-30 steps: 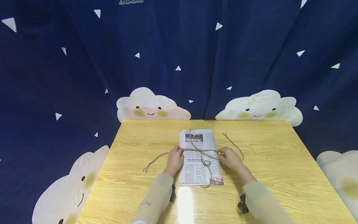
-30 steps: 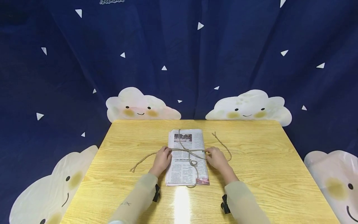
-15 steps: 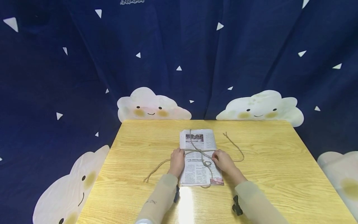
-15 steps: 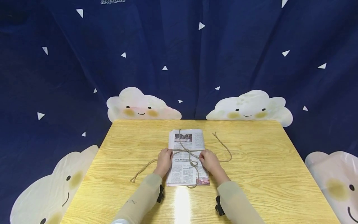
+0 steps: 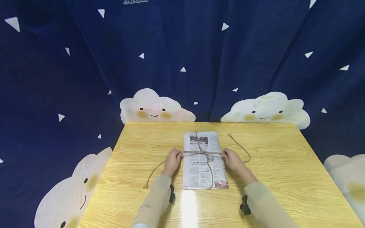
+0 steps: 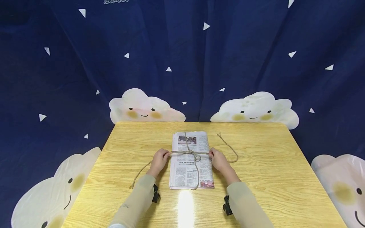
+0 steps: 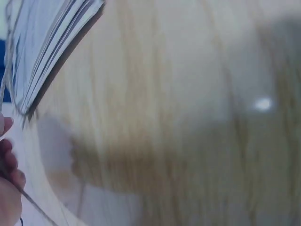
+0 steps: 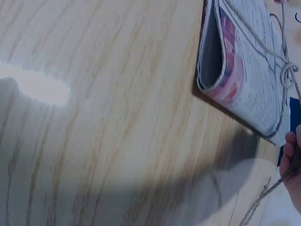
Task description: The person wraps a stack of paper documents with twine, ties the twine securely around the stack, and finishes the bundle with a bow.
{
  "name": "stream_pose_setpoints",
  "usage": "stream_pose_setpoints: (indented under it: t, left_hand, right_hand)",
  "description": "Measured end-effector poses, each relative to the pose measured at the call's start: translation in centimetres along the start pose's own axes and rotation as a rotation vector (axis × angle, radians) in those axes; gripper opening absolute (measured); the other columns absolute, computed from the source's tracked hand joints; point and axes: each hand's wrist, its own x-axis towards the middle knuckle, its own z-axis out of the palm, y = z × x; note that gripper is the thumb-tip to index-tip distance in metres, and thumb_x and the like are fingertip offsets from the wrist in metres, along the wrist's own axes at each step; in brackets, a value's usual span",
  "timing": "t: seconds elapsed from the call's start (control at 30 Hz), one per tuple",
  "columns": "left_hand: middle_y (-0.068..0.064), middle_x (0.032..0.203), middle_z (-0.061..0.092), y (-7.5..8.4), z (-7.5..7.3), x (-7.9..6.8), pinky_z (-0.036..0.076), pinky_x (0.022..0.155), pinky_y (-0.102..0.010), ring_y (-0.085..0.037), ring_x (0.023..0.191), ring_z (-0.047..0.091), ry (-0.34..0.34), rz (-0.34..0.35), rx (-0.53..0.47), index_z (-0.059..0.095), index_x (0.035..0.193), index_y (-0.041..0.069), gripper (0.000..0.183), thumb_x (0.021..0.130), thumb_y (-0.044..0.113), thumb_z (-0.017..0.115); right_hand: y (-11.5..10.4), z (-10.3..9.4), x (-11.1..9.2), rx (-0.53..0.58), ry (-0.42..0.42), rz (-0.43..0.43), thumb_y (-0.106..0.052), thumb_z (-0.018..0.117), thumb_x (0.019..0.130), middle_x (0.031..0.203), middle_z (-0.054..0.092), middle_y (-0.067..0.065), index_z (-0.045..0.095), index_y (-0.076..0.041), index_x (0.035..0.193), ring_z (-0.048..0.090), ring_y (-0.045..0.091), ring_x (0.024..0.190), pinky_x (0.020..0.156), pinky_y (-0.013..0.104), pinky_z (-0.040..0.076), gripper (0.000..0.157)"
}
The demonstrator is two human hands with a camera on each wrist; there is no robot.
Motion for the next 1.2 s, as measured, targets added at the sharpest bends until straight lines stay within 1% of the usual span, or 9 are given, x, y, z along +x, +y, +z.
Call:
stream_pose_setpoints:
  t: [0.13, 0.33, 0.6, 0.7, 0.8, 0.9, 1.0, 1.13, 1.2]
  left_hand:
    - [-0.011, 0.086, 0.060, -0.9, -1.0, 0.0, 0.051, 0.073, -0.035, -0.025, 0.083, 0.058, 0.100, -0.015, -0.050, 0.064, 0.091, -0.004, 0.013, 0.091, 0.006, 0.055]
    - [-0.014, 0.084, 0.058, -2.3, -2.3, -0.2, 0.050, 0.067, -0.037, -0.027, 0.078, 0.057, 0.230, -0.118, -0.086, 0.062, 0.091, -0.006, 0.016, 0.092, 0.006, 0.052]
    - [-0.016, 0.088, 0.058, -3.3, -2.4, -0.8, 0.052, 0.067, -0.037, -0.029, 0.080, 0.058, 0.225, -0.276, -0.113, 0.062, 0.094, -0.008, 0.018, 0.093, 0.005, 0.050]
    - [-0.017, 0.088, 0.058, -3.3, -2.3, -1.0, 0.052, 0.067, -0.037, -0.030, 0.081, 0.058, 0.215, -0.305, -0.074, 0.063, 0.092, -0.009, 0.017, 0.092, 0.003, 0.051]
    - [-0.019, 0.088, 0.059, -2.9, -2.2, -1.1, 0.051, 0.071, -0.040, -0.033, 0.083, 0.058, 0.205, -0.267, 0.004, 0.064, 0.091, -0.009, 0.015, 0.088, 0.000, 0.054]
    - [-0.020, 0.096, 0.062, -2.1, -1.7, -0.7, 0.046, 0.084, -0.046, -0.036, 0.092, 0.057, 0.190, -0.160, 0.074, 0.064, 0.098, -0.007, 0.017, 0.084, 0.000, 0.056]
    - [-0.017, 0.101, 0.062, -1.1, -0.9, -0.3, 0.043, 0.089, -0.045, -0.032, 0.096, 0.057, 0.124, -0.040, 0.078, 0.062, 0.105, -0.005, 0.024, 0.083, 0.003, 0.058]
    - [-0.011, 0.093, 0.059, 0.5, 0.8, -0.2, 0.047, 0.078, -0.037, -0.024, 0.087, 0.056, -0.015, 0.032, 0.095, 0.061, 0.103, -0.002, 0.024, 0.086, 0.014, 0.061]
    - [-0.009, 0.088, 0.057, 1.2, 1.6, -0.3, 0.046, 0.072, -0.036, -0.024, 0.082, 0.055, -0.038, 0.038, 0.156, 0.062, 0.098, 0.000, 0.023, 0.085, 0.019, 0.064]
  right_hand:
    - [0.8, -0.5, -0.1, 0.002, -0.016, 0.022, 0.000, 0.047, 0.092, 0.075, 0.055, 0.008, 0.052, 0.001, 0.090, 0.051, 0.015, 0.067, 0.059, 0.027, 0.045, 0.005]
    - [1.7, -1.1, -0.4, -0.018, -0.032, 0.029, -0.001, 0.047, 0.092, 0.075, 0.055, 0.008, 0.052, 0.001, 0.090, 0.050, 0.016, 0.067, 0.060, 0.028, 0.044, 0.006]
    - [2.1, -0.8, -0.8, 0.008, -0.064, 0.074, -0.003, 0.047, 0.092, 0.073, 0.054, 0.006, 0.053, 0.000, 0.087, 0.047, 0.016, 0.066, 0.059, 0.029, 0.041, 0.008]
    - [2.3, -0.4, -1.0, 0.009, -0.073, 0.078, -0.004, 0.048, 0.092, 0.072, 0.054, 0.005, 0.053, -0.001, 0.086, 0.047, 0.015, 0.065, 0.059, 0.029, 0.041, 0.008]
    - [2.5, -0.1, -1.1, 0.007, -0.067, 0.079, -0.005, 0.051, 0.091, 0.071, 0.053, 0.003, 0.055, -0.002, 0.086, 0.047, 0.015, 0.065, 0.060, 0.029, 0.041, 0.007]
    - [2.3, 0.0, -1.0, 0.002, -0.049, 0.082, -0.007, 0.054, 0.090, 0.071, 0.054, 0.002, 0.056, -0.003, 0.089, 0.047, 0.014, 0.065, 0.059, 0.028, 0.041, 0.006]
    - [1.8, 0.1, -0.8, 0.037, -0.035, 0.081, -0.010, 0.056, 0.090, 0.070, 0.054, 0.003, 0.057, -0.002, 0.094, 0.048, 0.013, 0.060, 0.054, 0.026, 0.041, 0.009]
    - [0.8, 0.6, -0.6, 0.079, -0.034, 0.050, -0.011, 0.059, 0.088, 0.065, 0.051, 0.001, 0.056, -0.002, 0.094, 0.045, 0.011, 0.052, 0.046, 0.022, 0.037, 0.011]
    - [0.5, 1.0, -0.6, 0.068, -0.029, 0.016, -0.009, 0.060, 0.087, 0.064, 0.048, 0.000, 0.057, -0.003, 0.090, 0.043, 0.010, 0.053, 0.047, 0.021, 0.035, 0.008]
